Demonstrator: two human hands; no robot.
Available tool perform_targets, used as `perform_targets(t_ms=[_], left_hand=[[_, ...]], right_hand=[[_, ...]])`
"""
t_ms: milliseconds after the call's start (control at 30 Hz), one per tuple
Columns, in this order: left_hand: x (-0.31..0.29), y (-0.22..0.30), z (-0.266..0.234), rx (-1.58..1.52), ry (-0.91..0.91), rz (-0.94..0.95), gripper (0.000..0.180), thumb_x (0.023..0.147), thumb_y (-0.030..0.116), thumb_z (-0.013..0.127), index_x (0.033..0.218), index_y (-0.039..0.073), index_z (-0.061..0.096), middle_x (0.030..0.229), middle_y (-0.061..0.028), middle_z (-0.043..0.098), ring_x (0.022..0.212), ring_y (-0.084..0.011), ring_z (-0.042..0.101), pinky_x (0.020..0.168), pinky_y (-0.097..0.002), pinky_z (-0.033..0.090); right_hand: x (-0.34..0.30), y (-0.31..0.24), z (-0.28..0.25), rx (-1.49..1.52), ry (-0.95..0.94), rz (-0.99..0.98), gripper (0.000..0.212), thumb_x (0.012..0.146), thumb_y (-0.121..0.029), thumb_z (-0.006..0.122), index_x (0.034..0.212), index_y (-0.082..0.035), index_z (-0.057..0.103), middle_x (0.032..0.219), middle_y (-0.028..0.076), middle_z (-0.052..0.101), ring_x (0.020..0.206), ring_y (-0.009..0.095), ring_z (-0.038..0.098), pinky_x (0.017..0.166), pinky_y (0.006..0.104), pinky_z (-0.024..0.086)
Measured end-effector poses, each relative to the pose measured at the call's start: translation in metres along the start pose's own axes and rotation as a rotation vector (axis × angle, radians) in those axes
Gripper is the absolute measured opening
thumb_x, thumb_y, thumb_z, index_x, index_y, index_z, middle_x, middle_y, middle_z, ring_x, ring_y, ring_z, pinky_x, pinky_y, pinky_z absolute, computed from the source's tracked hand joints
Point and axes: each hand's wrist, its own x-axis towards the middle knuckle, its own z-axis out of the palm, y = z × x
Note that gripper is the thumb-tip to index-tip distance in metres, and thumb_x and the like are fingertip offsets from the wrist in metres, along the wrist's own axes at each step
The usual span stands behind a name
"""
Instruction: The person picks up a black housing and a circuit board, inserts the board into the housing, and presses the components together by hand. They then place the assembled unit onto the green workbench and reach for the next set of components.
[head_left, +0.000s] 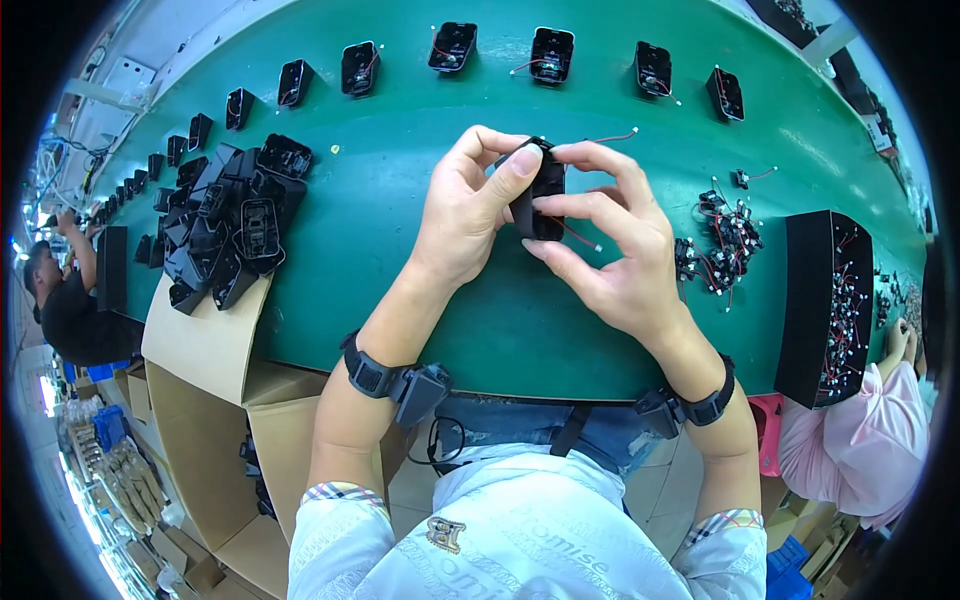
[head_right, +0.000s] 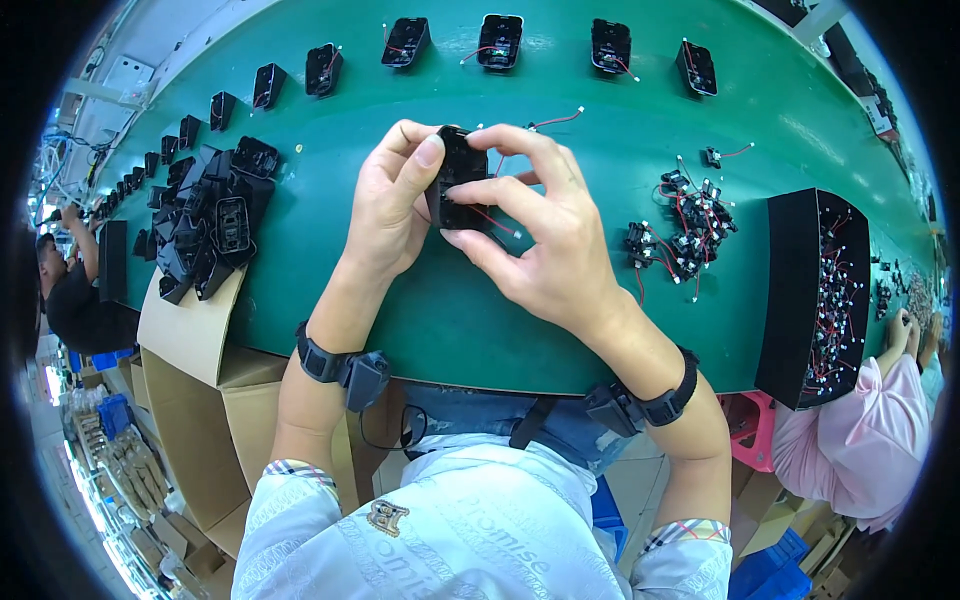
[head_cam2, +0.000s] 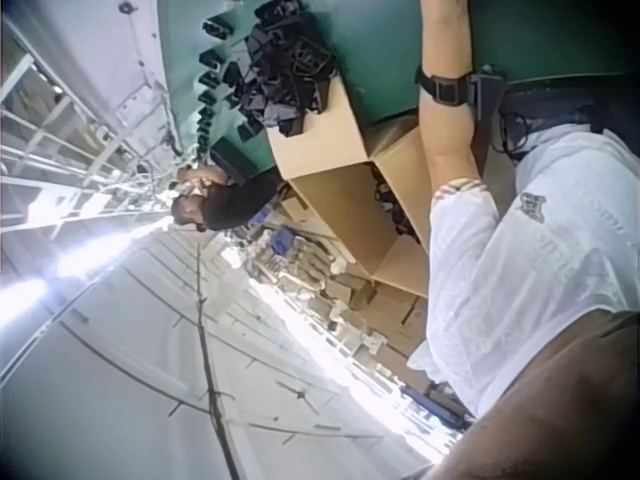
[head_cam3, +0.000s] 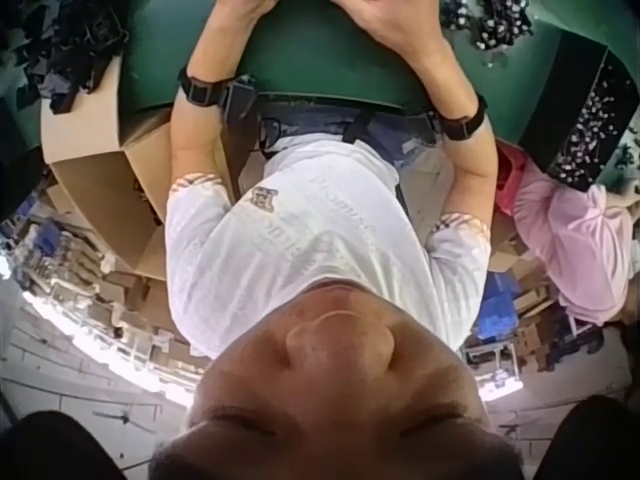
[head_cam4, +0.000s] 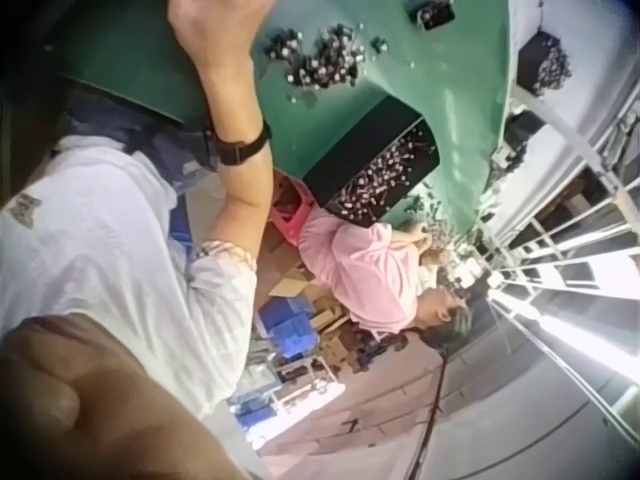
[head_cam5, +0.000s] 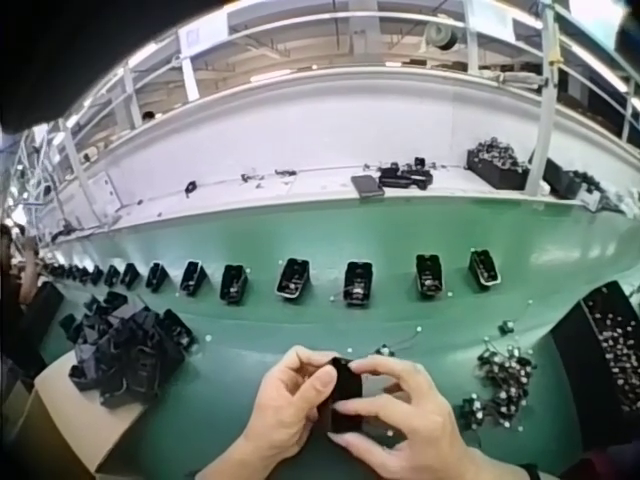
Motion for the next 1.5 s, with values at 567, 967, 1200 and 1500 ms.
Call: perform_targets(t_ms=[567, 967, 1200, 1500], left_hand=[[-0.002, 0.008, 0.008, 0.177, 0.071, 0.075, 0.037, 0.099, 0.031, 0.072, 0.097, 0.003, 0.048, 0.084, -0.0113, 0.065, 0.055, -0.0132, 0.066, 0.039, -0.0232, 0.049], [-0.005, 0.009, 0.007, 0.331, 0.11, 0.12, 0.039, 0.101, 0.036, 0.069, 0.085, 0.008, 0.048, 0.071, -0.0036, 0.061, 0.054, -0.0043, 0.056, 0.04, -0.0208, 0.042], [-0.003, 0.003, 0.003, 0.414, 0.163, 0.175, 0.041, 0.1, 0.034, 0.071, 0.078, 0.007, 0.049, 0.068, -0.0017, 0.06, 0.054, -0.004, 0.053, 0.043, -0.022, 0.041], [0.0, 0.0, 0.002, 0.459, 0.228, 0.222, 0.041, 0.099, 0.031, 0.072, 0.076, 0.006, 0.049, 0.067, 0.0006, 0.057, 0.063, -0.0029, 0.051, 0.052, -0.0229, 0.043]], right_hand=[[0.005, 0.027, -0.017, 0.808, -0.226, 0.407, 0.032, 0.095, -0.027, 0.074, 0.113, -0.001, 0.075, 0.153, 0.017, 0.049, 0.137, 0.028, 0.052, 0.117, 0.0449, 0.037], [0.0, 0.021, -0.012, 0.873, -0.247, 0.52, 0.036, 0.095, -0.028, 0.074, 0.114, 0.002, 0.071, 0.141, 0.011, 0.056, 0.126, 0.021, 0.054, 0.11, 0.0382, 0.042], [-0.002, 0.025, -0.008, 0.979, -0.276, 0.63, 0.035, 0.093, -0.023, 0.076, 0.117, 0.002, 0.071, 0.13, 0.009, 0.063, 0.116, 0.017, 0.059, 0.103, 0.0341, 0.046], [0.003, 0.007, -0.004, 0.929, -0.082, 0.649, 0.062, 0.096, -0.016, 0.073, 0.149, 0.001, 0.047, 0.117, 0.009, 0.071, 0.106, 0.012, 0.066, 0.095, 0.0254, 0.049]])
